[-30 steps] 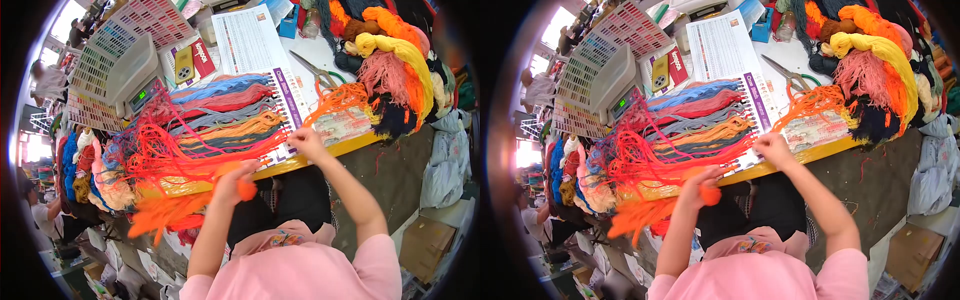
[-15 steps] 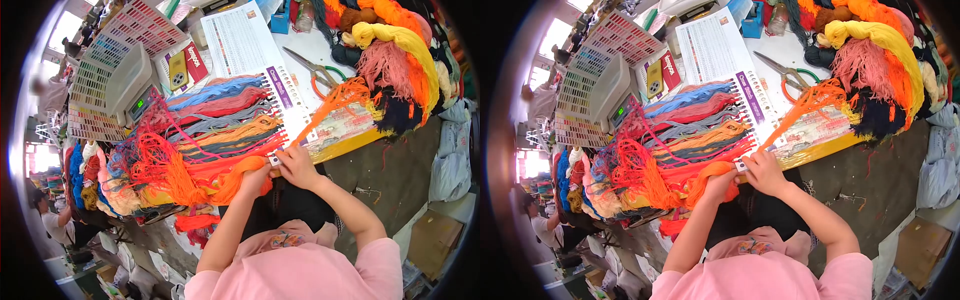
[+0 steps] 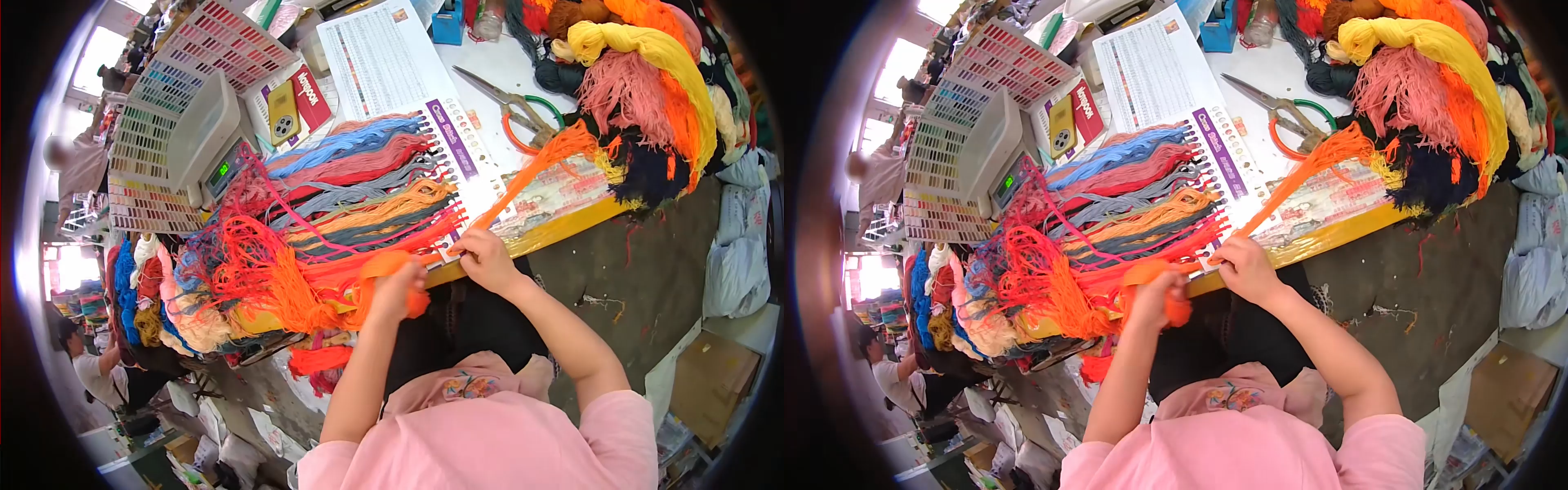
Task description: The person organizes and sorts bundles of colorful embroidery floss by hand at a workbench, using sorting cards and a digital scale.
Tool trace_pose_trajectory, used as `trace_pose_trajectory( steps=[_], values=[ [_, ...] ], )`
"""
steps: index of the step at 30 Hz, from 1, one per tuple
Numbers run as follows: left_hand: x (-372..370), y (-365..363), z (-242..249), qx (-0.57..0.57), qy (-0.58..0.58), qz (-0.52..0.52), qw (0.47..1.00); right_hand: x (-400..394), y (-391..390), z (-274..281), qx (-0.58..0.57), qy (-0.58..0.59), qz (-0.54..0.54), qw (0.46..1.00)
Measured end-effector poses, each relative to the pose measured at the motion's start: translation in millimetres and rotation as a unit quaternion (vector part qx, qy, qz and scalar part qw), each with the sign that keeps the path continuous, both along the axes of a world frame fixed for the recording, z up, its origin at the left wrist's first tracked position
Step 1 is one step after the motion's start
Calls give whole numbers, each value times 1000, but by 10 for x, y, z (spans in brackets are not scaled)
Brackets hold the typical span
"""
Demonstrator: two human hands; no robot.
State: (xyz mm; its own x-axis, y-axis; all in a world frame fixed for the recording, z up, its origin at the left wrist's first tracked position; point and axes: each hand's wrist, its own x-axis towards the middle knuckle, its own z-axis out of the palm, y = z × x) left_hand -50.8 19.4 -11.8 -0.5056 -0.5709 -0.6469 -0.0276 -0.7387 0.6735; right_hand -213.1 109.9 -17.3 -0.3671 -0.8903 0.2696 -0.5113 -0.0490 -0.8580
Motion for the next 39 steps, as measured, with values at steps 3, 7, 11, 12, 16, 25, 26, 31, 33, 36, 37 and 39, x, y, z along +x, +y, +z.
trace_pose_trajectory(
  steps=[3, 7, 11, 12, 16, 25, 26, 31, 33, 36, 37, 39],
  values=[
    [48, -52, 142, -18, -44, -44, 998, 37, -3, -34, -2, 21, -2, 1000],
    [-83, 26, 141, -74, -109, -75, 988, 37, -10, -4, -1, 30, 7, 1000],
    [46, -26, 285, 110, 61, 3, 992, 20, 1, -8, -17, 65, 3, 998],
    [68, -42, 402, 159, 126, -1, 979, 19, 1, -13, -8, 64, -6, 998],
    [-7, -112, 405, 167, 171, -46, 970, 23, -29, 13, 42, 6, -20, 999],
    [-163, -149, 118, 182, 94, -75, 976, -86, -71, 19, 31, -463, 35, 885],
    [-87, -169, 88, 258, 182, -31, 948, -96, -62, 16, 55, -480, 65, 873],
    [-108, -94, 195, 216, 95, -101, 967, 42, -126, 12, 20, 10, 39, 999],
    [-77, -101, 280, 210, 66, -51, 974, 69, -141, -97, -9, -36, 23, 999],
    [292, -323, 471, 223, 78, 106, 966, -45, -109, 8, 84, -504, 107, 853],
    [483, -419, 519, 211, 73, 164, 961, -44, -102, -20, 81, -439, 100, 889],
    [1066, -703, 410, 140, 282, 165, 935, -26, -99, -87, 74, -302, 84, 947]
  ],
)
